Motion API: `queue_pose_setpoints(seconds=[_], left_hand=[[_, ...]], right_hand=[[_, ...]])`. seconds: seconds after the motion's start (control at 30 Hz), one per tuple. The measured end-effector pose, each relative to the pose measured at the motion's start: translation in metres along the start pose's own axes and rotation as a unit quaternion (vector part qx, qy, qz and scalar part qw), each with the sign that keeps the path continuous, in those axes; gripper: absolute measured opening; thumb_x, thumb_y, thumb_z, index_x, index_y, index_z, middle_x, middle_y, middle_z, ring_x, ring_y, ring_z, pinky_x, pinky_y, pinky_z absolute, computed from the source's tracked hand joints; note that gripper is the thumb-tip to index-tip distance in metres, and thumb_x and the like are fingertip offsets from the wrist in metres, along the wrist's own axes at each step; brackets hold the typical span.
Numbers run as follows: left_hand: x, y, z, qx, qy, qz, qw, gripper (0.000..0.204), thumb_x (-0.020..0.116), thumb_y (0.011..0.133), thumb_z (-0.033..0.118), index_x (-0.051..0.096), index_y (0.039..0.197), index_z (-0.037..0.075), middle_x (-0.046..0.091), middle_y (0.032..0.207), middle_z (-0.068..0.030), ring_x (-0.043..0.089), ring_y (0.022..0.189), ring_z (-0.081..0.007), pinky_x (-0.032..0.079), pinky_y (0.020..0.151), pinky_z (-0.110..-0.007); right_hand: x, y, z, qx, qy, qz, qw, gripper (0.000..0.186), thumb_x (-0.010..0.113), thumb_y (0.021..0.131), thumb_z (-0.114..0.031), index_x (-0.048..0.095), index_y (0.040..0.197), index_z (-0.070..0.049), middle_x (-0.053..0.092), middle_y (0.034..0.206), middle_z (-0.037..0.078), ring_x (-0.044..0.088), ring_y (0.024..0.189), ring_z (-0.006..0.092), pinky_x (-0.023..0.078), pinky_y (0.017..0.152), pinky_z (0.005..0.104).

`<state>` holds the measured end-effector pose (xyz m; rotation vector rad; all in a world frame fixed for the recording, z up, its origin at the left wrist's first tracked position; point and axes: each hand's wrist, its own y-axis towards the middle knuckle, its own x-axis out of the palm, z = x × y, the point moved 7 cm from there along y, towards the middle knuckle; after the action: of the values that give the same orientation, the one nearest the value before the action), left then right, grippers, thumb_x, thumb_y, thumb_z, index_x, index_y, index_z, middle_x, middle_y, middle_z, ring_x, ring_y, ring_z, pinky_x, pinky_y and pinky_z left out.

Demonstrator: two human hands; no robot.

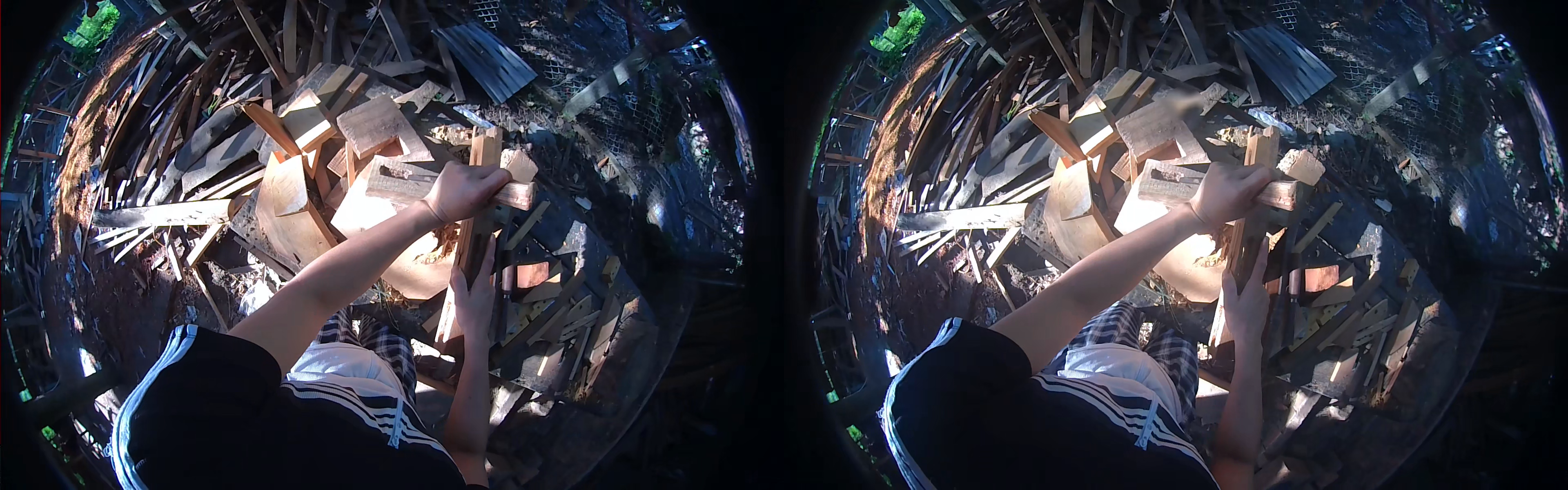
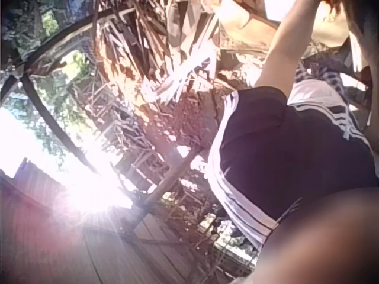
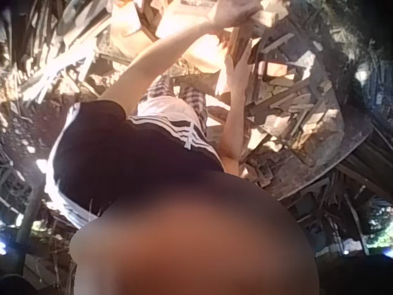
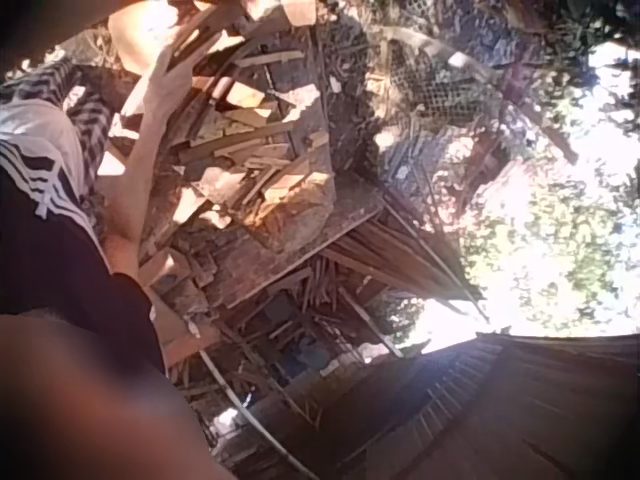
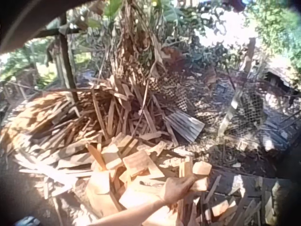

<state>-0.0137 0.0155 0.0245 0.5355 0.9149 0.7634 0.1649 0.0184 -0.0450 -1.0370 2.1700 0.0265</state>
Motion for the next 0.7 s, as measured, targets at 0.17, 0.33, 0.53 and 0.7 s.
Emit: queue_pose_setpoints(seconds=[0.17, 0.33, 0.53, 0.7], left_hand=[[-0.006, 0.004, -0.013, -0.02, 0.005, 0.031, 0.999, 0.029, 0.07, 0.069, 0.017, 0.054, 0.093, 0.012, 0.06, 0.075, -0.0065, 0.064, 0.067, -0.0299, 0.05, 0.053, -0.039], [-0.014, 0.005, -0.02, -0.069, -0.027, 0.08, 0.994, 0.03, 0.072, 0.07, 0.016, 0.054, 0.093, 0.011, 0.062, 0.075, -0.0087, 0.063, 0.066, -0.0317, 0.049, 0.055, -0.041], [-0.012, 0.007, -0.018, -0.055, -0.001, 0.077, 0.995, 0.026, 0.07, 0.071, 0.013, 0.055, 0.092, 0.011, 0.061, 0.072, -0.0096, 0.063, 0.064, -0.0315, 0.048, 0.053, -0.041], [-0.02, 0.0, -0.028, -0.075, 0.001, 0.086, 0.993, 0.029, 0.075, 0.074, 0.021, 0.057, 0.095, 0.012, 0.062, 0.072, -0.008, 0.065, 0.065, -0.029, 0.049, 0.054, -0.039]], right_hand=[[-0.001, -0.001, -0.003, 0.009, -0.013, -0.024, 1.0, 0.082, 0.057, 0.091, -0.03, 0.005, 0.154, -0.019, 0.048, 0.135, 0.029, 0.057, 0.112, 0.0441, 0.045, 0.096, 0.0457], [-0.036, -0.012, -0.021, -0.104, 0.151, 0.092, 0.979, 0.076, 0.054, 0.09, -0.016, 0.013, 0.152, -0.004, 0.028, 0.151, 0.023, 0.033, 0.138, 0.0325, 0.025, 0.112, 0.0378], [-0.086, -0.061, -0.055, -0.151, 0.367, 0.229, 0.889, 0.082, 0.054, 0.085, -0.02, 0.009, 0.153, -0.004, 0.024, 0.151, 0.024, 0.027, 0.14, 0.0375, 0.024, 0.113, 0.0408], [-0.076, -0.042, -0.06, -0.132, 0.112, 0.121, 0.977, 0.078, 0.053, 0.084, -0.022, 0.019, 0.152, -0.006, 0.022, 0.155, 0.017, 0.02, 0.144, 0.0304, 0.013, 0.116, 0.0398]])
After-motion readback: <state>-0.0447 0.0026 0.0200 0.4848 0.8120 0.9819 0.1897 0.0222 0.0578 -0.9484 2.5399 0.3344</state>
